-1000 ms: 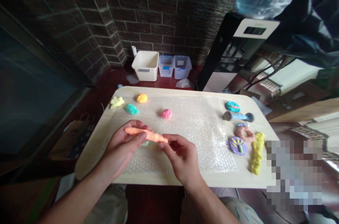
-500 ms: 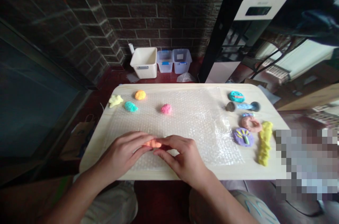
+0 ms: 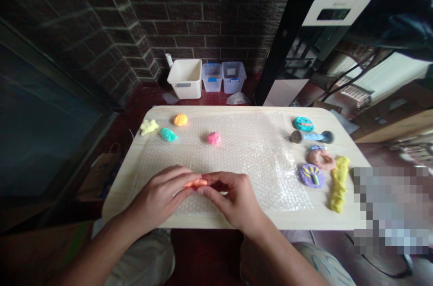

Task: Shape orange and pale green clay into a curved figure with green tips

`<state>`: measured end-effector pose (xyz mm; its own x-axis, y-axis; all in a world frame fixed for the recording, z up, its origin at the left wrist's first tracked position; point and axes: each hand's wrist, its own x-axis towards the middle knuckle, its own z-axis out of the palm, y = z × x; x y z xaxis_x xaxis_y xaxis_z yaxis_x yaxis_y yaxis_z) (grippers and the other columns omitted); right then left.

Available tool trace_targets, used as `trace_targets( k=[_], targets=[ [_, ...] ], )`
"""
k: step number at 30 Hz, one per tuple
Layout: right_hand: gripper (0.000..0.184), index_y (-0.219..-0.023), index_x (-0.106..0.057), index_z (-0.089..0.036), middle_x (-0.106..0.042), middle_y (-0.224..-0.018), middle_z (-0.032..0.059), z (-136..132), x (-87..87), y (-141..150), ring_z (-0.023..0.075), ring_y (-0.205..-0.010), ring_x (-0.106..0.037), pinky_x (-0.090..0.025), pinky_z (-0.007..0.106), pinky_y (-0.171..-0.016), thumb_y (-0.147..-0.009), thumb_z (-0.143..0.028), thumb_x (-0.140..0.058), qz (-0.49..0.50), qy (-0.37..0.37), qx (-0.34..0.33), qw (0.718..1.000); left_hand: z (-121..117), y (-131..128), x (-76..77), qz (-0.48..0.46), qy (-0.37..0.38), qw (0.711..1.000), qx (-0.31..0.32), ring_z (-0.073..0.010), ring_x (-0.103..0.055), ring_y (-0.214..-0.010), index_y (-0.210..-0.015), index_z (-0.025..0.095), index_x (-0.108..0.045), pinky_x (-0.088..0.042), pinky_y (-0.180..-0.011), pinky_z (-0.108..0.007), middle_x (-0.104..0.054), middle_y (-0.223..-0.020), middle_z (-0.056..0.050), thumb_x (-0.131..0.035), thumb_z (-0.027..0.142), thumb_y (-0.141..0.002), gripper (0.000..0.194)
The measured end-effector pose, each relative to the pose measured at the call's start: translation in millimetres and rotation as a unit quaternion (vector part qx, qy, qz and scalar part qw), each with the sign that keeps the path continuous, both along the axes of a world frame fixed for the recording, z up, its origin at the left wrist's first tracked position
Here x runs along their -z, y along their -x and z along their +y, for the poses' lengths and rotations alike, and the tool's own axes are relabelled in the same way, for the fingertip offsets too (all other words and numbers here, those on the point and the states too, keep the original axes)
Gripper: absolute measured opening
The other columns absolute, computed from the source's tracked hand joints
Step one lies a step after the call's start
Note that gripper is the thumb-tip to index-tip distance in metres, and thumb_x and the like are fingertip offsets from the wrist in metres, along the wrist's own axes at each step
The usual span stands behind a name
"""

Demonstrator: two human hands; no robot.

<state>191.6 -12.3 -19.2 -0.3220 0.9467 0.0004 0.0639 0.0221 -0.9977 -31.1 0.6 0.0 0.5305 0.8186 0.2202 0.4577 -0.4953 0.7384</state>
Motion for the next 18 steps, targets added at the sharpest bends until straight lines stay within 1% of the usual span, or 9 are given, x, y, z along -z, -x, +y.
trace_targets(
  k=[2, 4, 7, 10, 12, 13, 15, 16, 18],
  targets=[
    [0.022, -0.112, -0.083, -0.023, -0.084, -0.100, 0.0077, 0.2, 2.9, 1.1, 0.0243, -0.089, -0.080, -0.064, 0.035, -0.077, -0.094, -0.035, -0.079, 0.006, 0.009, -0.001, 1.000, -0.3, -1.8, -0.7, 0.026, -0.027, 0.999, -0.001, -0.0255, -0.069, -0.093, -0.116, 0.024, -0.078, -0.049, -0.083, -0.037, -0.076, -0.100, -0.010, -0.058, 0.022, -0.103, 0.023],
    [0.019, -0.108, -0.083, -0.023, -0.084, -0.093, 0.0071, 0.2, 4.3, 2.1, 0.0224, -0.082, -0.079, -0.063, 0.033, -0.073, -0.095, -0.035, -0.078, 0.007, 0.002, 0.003, 1.000, -0.5, -4.0, -2.1, 0.045, -0.047, 0.998, -0.002, -0.0257, -0.070, -0.090, -0.112, 0.022, -0.078, -0.049, -0.082, -0.036, -0.077, -0.097, -0.010, -0.057, 0.023, -0.104, 0.022],
    [0.018, -0.107, -0.083, -0.022, -0.082, -0.089, 0.0071, 0.4, 3.0, 2.7, 0.0212, -0.079, -0.077, -0.061, 0.032, -0.070, -0.096, -0.034, -0.076, 0.007, -0.006, 0.001, 1.000, -0.5, -6.7, -4.1, 0.052, -0.049, 0.997, -0.008, -0.0253, -0.070, -0.087, -0.107, 0.022, -0.078, -0.049, -0.079, -0.035, -0.076, -0.094, -0.009, -0.057, 0.024, -0.104, 0.021],
    [0.022, -0.115, -0.082, -0.022, -0.082, -0.099, 0.0089, 2.4, 0.3, 0.7, 0.0231, -0.088, -0.077, -0.062, 0.035, -0.076, -0.097, -0.033, -0.074, -0.010, -0.035, -0.009, 0.999, -0.8, -7.6, -4.9, 0.036, -0.008, 0.999, -0.016, -0.0240, -0.071, -0.084, -0.106, 0.024, -0.078, -0.049, -0.075, -0.033, -0.076, -0.093, -0.008, -0.058, 0.024, -0.103, 0.021],
    [0.020, -0.114, -0.082, -0.023, -0.082, -0.098, 0.0089, 4.5, -0.8, -2.2, 0.0228, -0.087, -0.076, -0.061, 0.036, -0.077, -0.097, -0.031, -0.074, -0.022, -0.060, -0.002, 0.998, -1.1, -6.9, -4.2, 0.016, 0.029, 0.999, -0.025, -0.0249, -0.072, -0.090, -0.119, 0.026, -0.076, -0.050, -0.078, -0.033, -0.077, -0.104, -0.009, -0.062, 0.026, -0.101, 0.022],
    [0.018, -0.111, -0.083, -0.022, -0.081, -0.095, 0.0085, 5.4, -1.1, -3.7, 0.0219, -0.084, -0.076, -0.061, 0.035, -0.075, -0.097, -0.031, -0.075, -0.020, -0.063, 0.007, 0.998, -1.2, -6.2, -3.6, 0.006, 0.046, 0.998, -0.031, -0.0259, -0.072, -0.095, -0.127, 0.027, -0.073, -0.050, -0.082, -0.033, -0.077, -0.112, -0.009, -0.065, 0.027, -0.100, 0.028],
    [0.016, -0.107, -0.082, -0.022, -0.080, -0.092, 0.0075, 7.0, -1.7, -6.2, 0.0201, -0.081, -0.074, -0.060, 0.032, -0.073, -0.095, -0.031, -0.077, 0.006, -0.042, 0.029, 0.999, -1.5, -4.8, -2.1, -0.013, 0.081, 0.996, -0.043, -0.0272, -0.071, -0.106, -0.133, 0.028, -0.069, -0.050, -0.089, -0.035, -0.075, -0.122, -0.009, -0.065, 0.029, -0.100, 0.033],
    [0.018, -0.109, -0.082, -0.023, -0.080, -0.093, 0.0068, 7.5, -2.1, -6.9, 0.0194, -0.081, -0.074, -0.060, 0.032, -0.073, -0.093, -0.031, -0.079, 0.027, -0.025, 0.038, 0.999, -1.8, -4.5, -1.4, -0.022, 0.101, 0.994, -0.047, -0.0268, -0.070, -0.107, -0.131, 0.028, -0.070, -0.049, -0.091, -0.035, -0.075, -0.122, -0.009, -0.062, 0.030, -0.102, 0.030],
    [0.030, -0.119, -0.078, -0.024, -0.078, -0.096, 0.0058, 8.4, -3.2, -7.2, 0.0189, -0.083, -0.073, -0.060, 0.032, -0.075, -0.090, -0.030, -0.083, 0.077, 0.007, 0.046, 0.996, -3.2, -5.5, -1.2, -0.045, 0.151, 0.986, -0.053, -0.0248, -0.068, -0.102, -0.119, 0.027, -0.072, -0.048, -0.089, -0.034, -0.075, -0.113, -0.007, -0.054, 0.031, -0.106, 0.023]
  ],
)
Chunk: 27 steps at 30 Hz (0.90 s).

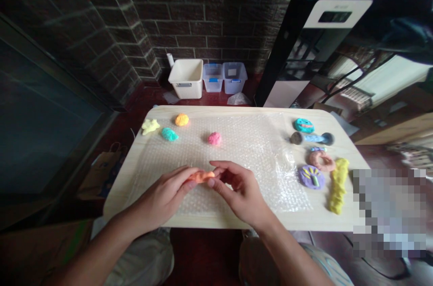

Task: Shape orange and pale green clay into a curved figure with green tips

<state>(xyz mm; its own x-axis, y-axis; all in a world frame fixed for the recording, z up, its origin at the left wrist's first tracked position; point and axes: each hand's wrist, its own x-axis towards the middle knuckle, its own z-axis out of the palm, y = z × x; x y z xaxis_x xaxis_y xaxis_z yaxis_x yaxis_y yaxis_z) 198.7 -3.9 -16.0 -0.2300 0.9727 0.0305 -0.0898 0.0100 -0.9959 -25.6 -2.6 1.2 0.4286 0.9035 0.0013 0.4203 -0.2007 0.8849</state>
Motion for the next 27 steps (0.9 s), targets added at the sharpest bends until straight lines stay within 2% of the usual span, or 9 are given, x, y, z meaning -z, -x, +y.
trace_targets(
  k=[2, 4, 6, 8, 10, 14, 21, 23, 27],
  targets=[
    [0.041, -0.129, -0.073, -0.026, -0.077, -0.100, 0.0055, 1.3, -0.5, 0.3, 0.0181, -0.084, -0.072, -0.060, 0.032, -0.077, -0.090, -0.030, -0.083, 0.043, 0.021, -0.003, 0.999, -2.4, -3.3, -1.8, -0.060, 0.074, 0.995, -0.006, -0.0223, -0.064, -0.096, -0.111, 0.024, -0.071, -0.046, -0.086, -0.033, -0.072, -0.104, -0.006, -0.052, 0.034, -0.106, 0.022],
    [0.038, -0.130, -0.071, -0.026, -0.076, -0.102, 0.0056, 3.4, 0.7, -0.1, 0.0166, -0.080, -0.070, -0.059, 0.032, -0.075, -0.093, -0.032, -0.080, 0.069, 0.026, 0.007, 0.997, -4.8, -8.0, -6.3, -0.188, 0.189, 0.964, -0.018, -0.0191, -0.060, -0.085, -0.107, 0.021, -0.069, -0.046, -0.080, -0.031, -0.066, -0.095, -0.004, -0.055, 0.038, -0.103, 0.022],
    [0.031, -0.126, -0.073, -0.026, -0.075, -0.101, 0.0054, 5.9, 3.3, -1.2, 0.0151, -0.076, -0.068, -0.057, 0.030, -0.072, -0.097, -0.034, -0.076, 0.081, 0.027, 0.029, 0.996, -6.1, -12.8, -12.8, -0.356, 0.314, 0.880, -0.034, -0.0154, -0.054, -0.073, -0.104, 0.019, -0.067, -0.046, -0.071, -0.029, -0.059, -0.086, -0.001, -0.063, 0.040, -0.093, 0.024],
    [0.027, -0.123, -0.074, -0.026, -0.075, -0.101, 0.0057, 7.6, 6.3, -1.9, 0.0149, -0.076, -0.067, -0.056, 0.029, -0.070, -0.098, -0.035, -0.074, 0.080, 0.028, 0.042, 0.996, -5.9, -16.4, -19.6, -0.471, 0.387, 0.790, -0.061, -0.0121, -0.048, -0.064, -0.094, 0.018, -0.063, -0.044, -0.063, -0.027, -0.051, -0.076, 0.002, -0.071, 0.036, -0.082, 0.023],
    [0.026, -0.122, -0.075, -0.025, -0.075, -0.100, 0.0066, 7.4, 8.3, -1.1, 0.0157, -0.077, -0.067, -0.055, 0.029, -0.070, -0.098, -0.036, -0.074, 0.064, 0.033, 0.037, 0.997, -4.7, -18.7, -24.0, -0.503, 0.402, 0.758, -0.103, -0.0085, -0.039, -0.054, -0.074, 0.018, -0.052, -0.039, -0.055, -0.023, -0.041, -0.064, 0.006, -0.075, 0.030, -0.080, 0.027],
    [0.025, -0.117, -0.078, -0.023, -0.076, -0.096, 0.0074, 3.0, 9.0, 3.8, 0.0164, -0.077, -0.067, -0.055, 0.029, -0.070, -0.097, -0.039, -0.075, 0.027, 0.043, 0.025, 0.998, -2.9, -19.4, -22.7, -0.469, 0.399, 0.767, -0.181, -0.0047, -0.019, -0.039, -0.056, 0.022, -0.030, -0.020, -0.039, -0.022, -0.024, -0.047, 0.011, -0.080, 0.037, -0.078, 0.057],
    [0.026, -0.105, -0.081, -0.019, -0.076, -0.084, 0.0072, 1.6, 13.1, 6.1, 0.0168, -0.074, -0.067, -0.055, 0.029, -0.069, -0.096, -0.042, -0.075, -0.003, 0.040, 0.027, 0.999, -5.1, -19.3, -19.0, -0.447, 0.420, 0.764, -0.200, -0.0034, -0.014, -0.033, -0.049, 0.025, -0.023, -0.014, -0.034, -0.022, -0.019, -0.040, 0.012, -0.083, 0.043, -0.070, 0.066],
    [0.026, -0.105, -0.081, -0.019, -0.076, -0.084, 0.0075, 1.9, 14.0, 5.9, 0.0172, -0.074, -0.067, -0.055, 0.029, -0.069, -0.096, -0.042, -0.075, -0.007, 0.042, 0.027, 0.999, -4.9, -19.6, -19.3, -0.462, 0.403, 0.764, -0.201, -0.0042, -0.020, -0.035, -0.051, 0.024, -0.028, -0.021, -0.035, -0.021, -0.024, -0.041, 0.011, -0.081, 0.041, -0.074, 0.060],
    [0.026, -0.106, -0.081, -0.019, -0.075, -0.083, 0.0070, 1.0, 12.5, 6.7, 0.0172, -0.073, -0.067, -0.055, 0.030, -0.069, -0.097, -0.042, -0.074, 0.007, 0.042, 0.025, 0.999, -1.7, -18.0, -19.2, -0.460, 0.326, 0.801, -0.204, -0.0107, -0.058, -0.057, -0.058, 0.018, -0.047, -0.049, -0.059, -0.023, -0.059, -0.062, 0.000, -0.076, 0.036, -0.082, 0.042]
  ],
)
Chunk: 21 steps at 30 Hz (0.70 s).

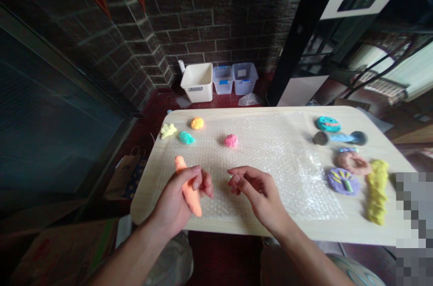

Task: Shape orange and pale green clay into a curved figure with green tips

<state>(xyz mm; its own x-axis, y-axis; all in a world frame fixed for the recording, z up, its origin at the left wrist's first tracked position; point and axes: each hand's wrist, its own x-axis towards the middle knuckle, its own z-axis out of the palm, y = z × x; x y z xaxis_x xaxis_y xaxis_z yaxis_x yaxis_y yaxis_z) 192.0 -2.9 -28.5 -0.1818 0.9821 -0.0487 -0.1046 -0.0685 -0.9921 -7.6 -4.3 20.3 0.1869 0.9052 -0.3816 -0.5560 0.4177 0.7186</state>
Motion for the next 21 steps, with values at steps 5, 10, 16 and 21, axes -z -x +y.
trace_targets(
  k=[5, 10, 16, 21],
  targets=[
    [0.025, -0.104, -0.081, -0.019, -0.075, -0.084, 0.0065, -0.4, -1.8, 0.3, 0.0163, -0.073, -0.067, -0.054, 0.029, -0.068, -0.097, -0.041, -0.073, 0.008, 0.000, -0.003, 1.000, 1.9, 1.6, 2.3, 0.023, 0.016, 0.999, 0.023, -0.0035, -0.032, -0.042, -0.064, 0.019, -0.045, -0.025, -0.042, -0.019, -0.039, -0.053, 0.009, -0.083, 0.041, -0.082, 0.047],
    [0.026, -0.103, -0.081, -0.018, -0.075, -0.082, 0.0063, 0.5, -2.3, 0.3, 0.0167, -0.072, -0.067, -0.053, 0.029, -0.067, -0.096, -0.043, -0.073, 0.007, 0.007, -0.004, 1.000, -1.9, -3.7, 6.2, 0.034, 0.041, 0.998, 0.034, -0.0025, -0.017, -0.037, -0.056, 0.022, -0.033, -0.012, -0.038, -0.021, -0.025, -0.045, 0.012, -0.087, 0.038, -0.074, 0.059],
    [0.028, -0.100, -0.080, -0.017, -0.075, -0.082, 0.0072, -0.6, -4.2, 2.3, 0.0182, -0.073, -0.067, -0.053, 0.031, -0.067, -0.096, -0.044, -0.073, 0.000, 0.010, -0.004, 1.000, -3.3, -5.6, 3.7, 0.018, 0.068, 0.996, 0.049, -0.0025, -0.017, -0.034, -0.050, 0.024, -0.025, -0.009, -0.037, -0.022, -0.020, -0.042, 0.011, -0.083, 0.043, -0.073, 0.065],
    [0.030, -0.102, -0.080, -0.017, -0.075, -0.083, 0.0075, -0.7, -2.7, 2.1, 0.0188, -0.073, -0.067, -0.054, 0.032, -0.068, -0.095, -0.045, -0.074, -0.009, 0.020, -0.009, 1.000, -0.2, -3.0, 0.8, -0.001, 0.058, 0.998, 0.033, -0.0032, -0.027, -0.039, -0.054, 0.021, -0.033, -0.022, -0.039, -0.020, -0.031, -0.045, 0.010, -0.084, 0.043, -0.076, 0.059]
  ],
)
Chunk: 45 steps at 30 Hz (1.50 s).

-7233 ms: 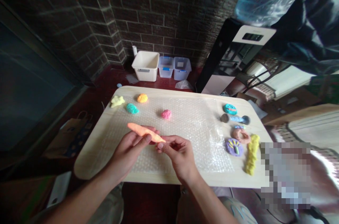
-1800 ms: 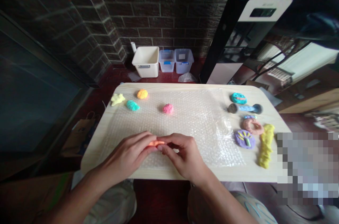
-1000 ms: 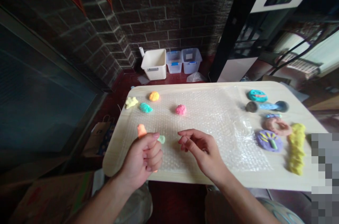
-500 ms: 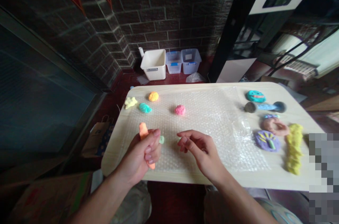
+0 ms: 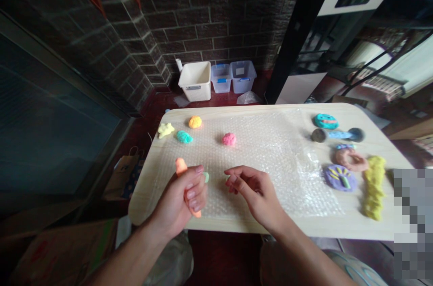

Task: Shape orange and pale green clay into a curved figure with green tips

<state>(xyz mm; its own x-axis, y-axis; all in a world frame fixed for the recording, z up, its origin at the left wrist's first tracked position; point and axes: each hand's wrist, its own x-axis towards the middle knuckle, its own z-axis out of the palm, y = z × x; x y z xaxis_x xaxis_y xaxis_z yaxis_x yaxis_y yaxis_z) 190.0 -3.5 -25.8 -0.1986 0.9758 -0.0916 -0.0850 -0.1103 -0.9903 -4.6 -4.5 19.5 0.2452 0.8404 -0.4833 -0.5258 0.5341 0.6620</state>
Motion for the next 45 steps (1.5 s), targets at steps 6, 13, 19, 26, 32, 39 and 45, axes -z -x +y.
trace_targets(
  k=[6, 13, 19, 26, 32, 39, 45],
  targets=[
    [0.034, -0.100, -0.079, -0.017, -0.074, -0.081, 0.0078, -1.6, -0.9, 1.2, 0.0194, -0.073, -0.066, -0.054, 0.031, -0.066, -0.095, -0.050, -0.073, -0.021, -0.002, -0.008, 1.000, 0.9, 1.3, -3.1, -0.003, 0.042, 0.999, 0.011, -0.0015, -0.016, -0.034, -0.053, 0.023, -0.027, -0.008, -0.035, -0.020, -0.024, -0.041, 0.012, -0.090, 0.048, -0.066, 0.069],
    [0.038, -0.099, -0.080, -0.016, -0.075, -0.079, 0.0085, -2.3, -1.4, 0.6, 0.0201, -0.072, -0.069, -0.055, 0.032, -0.066, -0.096, -0.053, -0.070, -0.070, -0.033, 0.003, 0.997, 3.9, 1.7, -2.4, -0.038, 0.036, 0.999, -0.001, -0.0020, -0.019, -0.035, -0.052, 0.022, -0.031, -0.017, -0.034, -0.018, -0.027, -0.041, 0.012, -0.088, 0.041, -0.069, 0.063],
    [0.036, -0.092, -0.080, -0.016, -0.076, -0.078, 0.0088, -2.6, -2.4, 0.3, 0.0201, -0.069, -0.070, -0.056, 0.032, -0.064, -0.097, -0.050, -0.069, -0.084, -0.061, 0.023, 0.994, 7.3, 6.2, -7.6, -0.068, 0.067, 0.995, -0.039, -0.0032, -0.013, -0.034, -0.052, 0.023, -0.026, -0.011, -0.032, -0.019, -0.023, -0.039, 0.012, -0.082, 0.033, -0.069, 0.059],
    [0.036, -0.093, -0.080, -0.017, -0.076, -0.076, 0.0081, -5.3, -0.6, 0.2, 0.0203, -0.069, -0.069, -0.055, 0.031, -0.064, -0.100, -0.049, -0.066, -0.102, -0.084, 0.019, 0.991, 5.2, 7.0, -12.4, -0.099, 0.099, 0.990, -0.030, -0.0036, -0.008, -0.035, -0.055, 0.024, -0.022, -0.008, -0.032, -0.019, -0.020, -0.041, 0.011, -0.077, 0.031, -0.074, 0.059],
    [0.037, -0.090, -0.080, -0.018, -0.075, -0.075, 0.0077, -5.0, -1.2, 1.8, 0.0200, -0.068, -0.068, -0.053, 0.031, -0.064, -0.101, -0.049, -0.064, -0.115, -0.086, 0.011, 0.990, 5.9, 6.9, -13.2, -0.105, 0.103, 0.989, -0.021, -0.0037, -0.007, -0.036, -0.055, 0.024, -0.019, -0.006, -0.033, -0.018, -0.018, -0.042, 0.011, -0.076, 0.032, -0.074, 0.061],
    [0.035, -0.086, -0.079, -0.018, -0.076, -0.077, 0.0075, -5.1, 1.4, -1.6, 0.0199, -0.070, -0.069, -0.054, 0.032, -0.067, -0.102, -0.045, -0.065, -0.106, -0.086, 0.020, 0.990, 11.2, 17.5, -18.4, -0.095, 0.063, 0.991, -0.067, -0.0044, -0.007, -0.038, -0.054, 0.023, -0.020, -0.008, -0.035, -0.021, -0.016, -0.044, 0.011, -0.077, 0.030, -0.070, 0.060],
    [0.035, -0.086, -0.080, -0.018, -0.076, -0.075, 0.0077, -5.0, 0.2, -1.5, 0.0200, -0.068, -0.069, -0.055, 0.032, -0.066, -0.101, -0.045, -0.064, -0.106, -0.091, 0.023, 0.990, 12.8, 17.2, -20.5, -0.075, 0.066, 0.989, -0.106, -0.0049, -0.005, -0.038, -0.054, 0.024, -0.018, -0.008, -0.034, -0.021, -0.013, -0.044, 0.011, -0.073, 0.027, -0.072, 0.058]
  ],
)
